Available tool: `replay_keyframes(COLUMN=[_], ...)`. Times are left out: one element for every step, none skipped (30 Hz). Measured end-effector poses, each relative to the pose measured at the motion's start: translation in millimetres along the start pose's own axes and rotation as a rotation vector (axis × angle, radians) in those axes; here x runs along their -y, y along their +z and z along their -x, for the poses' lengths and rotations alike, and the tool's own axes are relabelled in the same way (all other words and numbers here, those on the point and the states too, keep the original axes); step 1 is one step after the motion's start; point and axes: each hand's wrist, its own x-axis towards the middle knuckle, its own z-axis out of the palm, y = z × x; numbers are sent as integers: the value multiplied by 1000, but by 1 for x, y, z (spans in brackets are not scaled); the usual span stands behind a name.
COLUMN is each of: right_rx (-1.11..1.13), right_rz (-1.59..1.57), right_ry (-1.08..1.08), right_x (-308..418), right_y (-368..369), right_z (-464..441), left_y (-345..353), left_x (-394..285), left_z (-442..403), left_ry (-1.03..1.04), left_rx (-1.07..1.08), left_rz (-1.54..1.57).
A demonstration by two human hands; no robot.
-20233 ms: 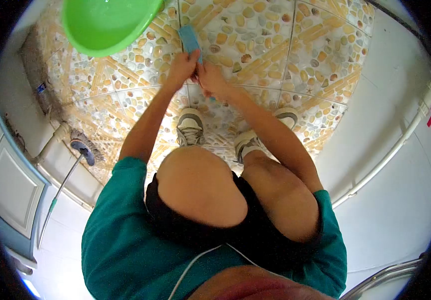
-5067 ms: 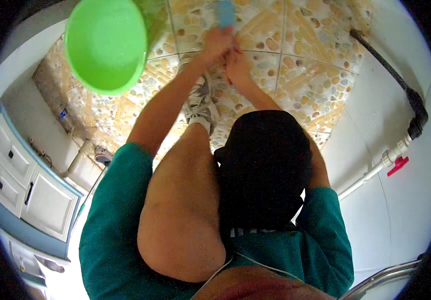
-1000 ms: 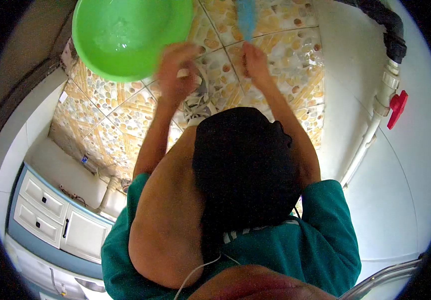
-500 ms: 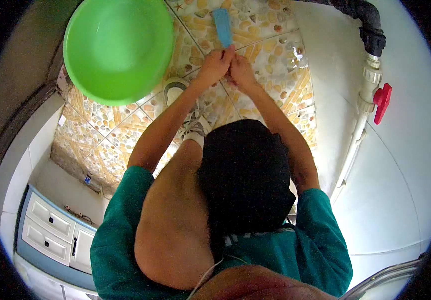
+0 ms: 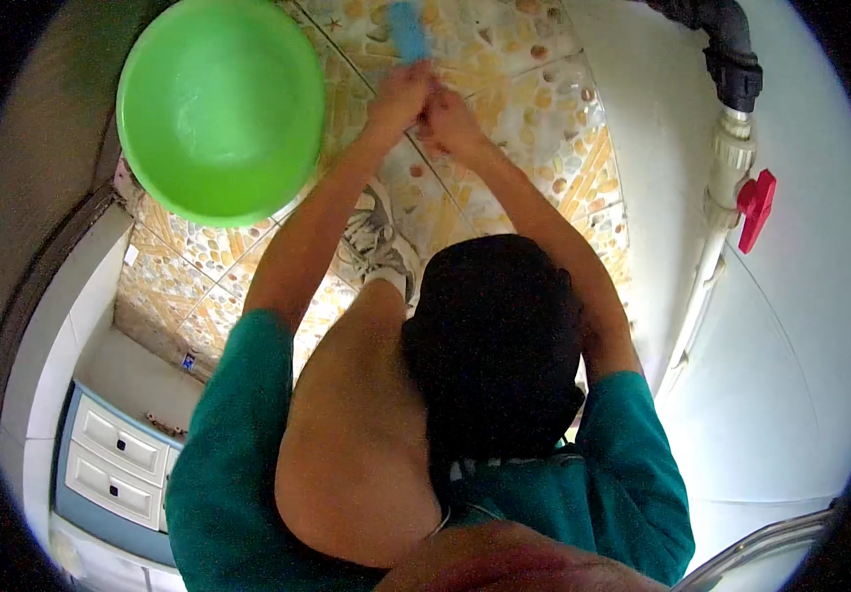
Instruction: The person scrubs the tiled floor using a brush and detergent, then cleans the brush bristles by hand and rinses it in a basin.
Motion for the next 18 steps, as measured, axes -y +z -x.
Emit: replay_keyframes(right_rx=[-123,-263,-421,-498,-535,-572,-623,-668,-538,-418,-251,-98,-17,59,133,165,195,209], right_rz=[-225,-441,-547,-562,-564,-565,-630,-696,-550,-404,-188,23,122,217,144,104,66,73], right_ry=[85,141,105,99,89,78,120,169,139,91,69,13,-27,-74,29,76,125,119], right_x=[8,16,-4,-22,-29,-38,-39,-43,-23,-3,7,16,30,43,65,71,76,69], right_y=[-6,-12,-13,-14,-12,-11,-8,-5,-5,-4,-1,3,18,32,48,52,56,51], right_z=[15,30,41,60,69,79,84,85,76,68,52,36,23,11,11,10,9,7], left_y=[15,37,69,99,116,120,122,118,111,89,59,27,2,-24,-33,-42,-42,-39], left_x=[-22,-40,-31,-11,3,5,4,5,7,13,8,2,2,2,6,5,5,3], left_z=[0,0,-3,-3,10,17,25,28,31,24,23,22,21,20,20,21,26,25], left_ry=[-20,-34,48,130,234,286,340,291,234,290,200,114,-85,-277,-358,-438,-409,-393], left_rx=[103,203,231,256,278,283,283,202,123,55,-10,-79,-132,-207,-232,-264,-413,-481], left_rz=[-79,-155,-231,-304,-485,-573,-660,-537,-418,-376,-315,-247,-127,2,77,153,287,362])
